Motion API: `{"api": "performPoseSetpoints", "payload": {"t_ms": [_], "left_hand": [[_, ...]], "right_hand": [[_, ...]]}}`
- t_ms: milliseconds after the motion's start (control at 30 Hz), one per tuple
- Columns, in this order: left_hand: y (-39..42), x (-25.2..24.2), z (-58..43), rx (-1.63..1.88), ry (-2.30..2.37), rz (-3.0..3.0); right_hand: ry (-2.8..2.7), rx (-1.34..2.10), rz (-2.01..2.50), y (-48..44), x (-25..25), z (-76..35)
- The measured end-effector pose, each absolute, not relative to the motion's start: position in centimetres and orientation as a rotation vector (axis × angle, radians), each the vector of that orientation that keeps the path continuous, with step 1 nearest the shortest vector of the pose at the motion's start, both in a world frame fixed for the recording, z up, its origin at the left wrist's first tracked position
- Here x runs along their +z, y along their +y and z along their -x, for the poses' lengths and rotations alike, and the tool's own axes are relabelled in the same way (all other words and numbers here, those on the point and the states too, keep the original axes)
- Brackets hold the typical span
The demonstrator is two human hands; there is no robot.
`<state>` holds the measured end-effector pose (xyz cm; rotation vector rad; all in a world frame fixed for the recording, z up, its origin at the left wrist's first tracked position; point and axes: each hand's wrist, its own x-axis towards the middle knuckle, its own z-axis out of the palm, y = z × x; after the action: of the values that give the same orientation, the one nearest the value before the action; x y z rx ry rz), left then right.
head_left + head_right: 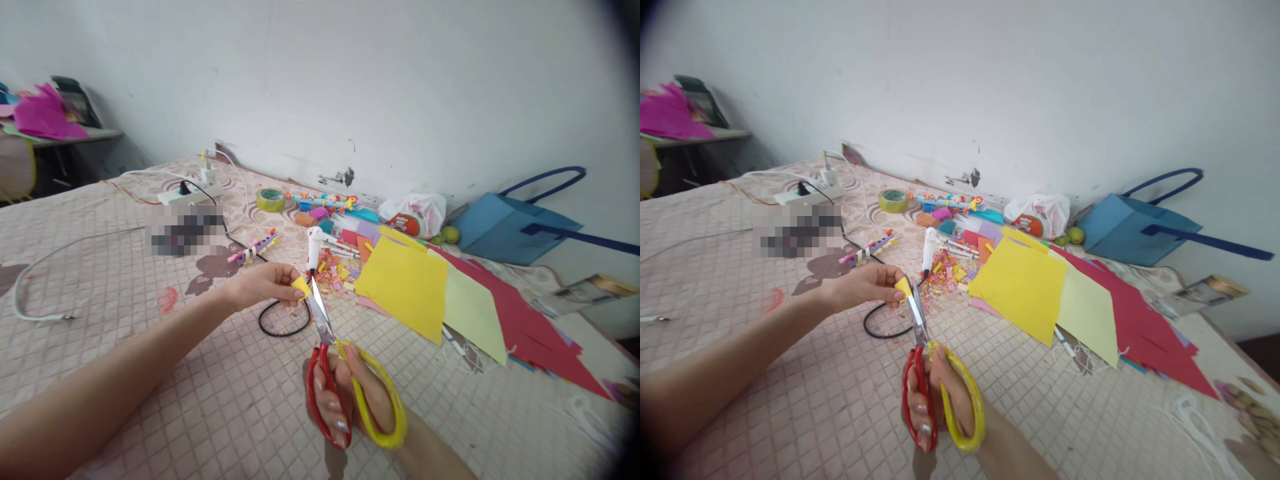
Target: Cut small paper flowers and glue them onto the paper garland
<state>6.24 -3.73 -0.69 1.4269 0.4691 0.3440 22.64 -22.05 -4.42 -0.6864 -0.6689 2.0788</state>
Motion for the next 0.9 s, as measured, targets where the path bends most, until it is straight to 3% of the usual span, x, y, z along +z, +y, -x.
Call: {"api": "performPoseSetpoints", "payload": {"t_ms": [900], "left_hand": [[-3.67,0.22,-6.14,0.298,0.475,-1.442]], "right_hand": [[-0.57,2.076,0.812,-22.54,-3.86,-22.08]]}}
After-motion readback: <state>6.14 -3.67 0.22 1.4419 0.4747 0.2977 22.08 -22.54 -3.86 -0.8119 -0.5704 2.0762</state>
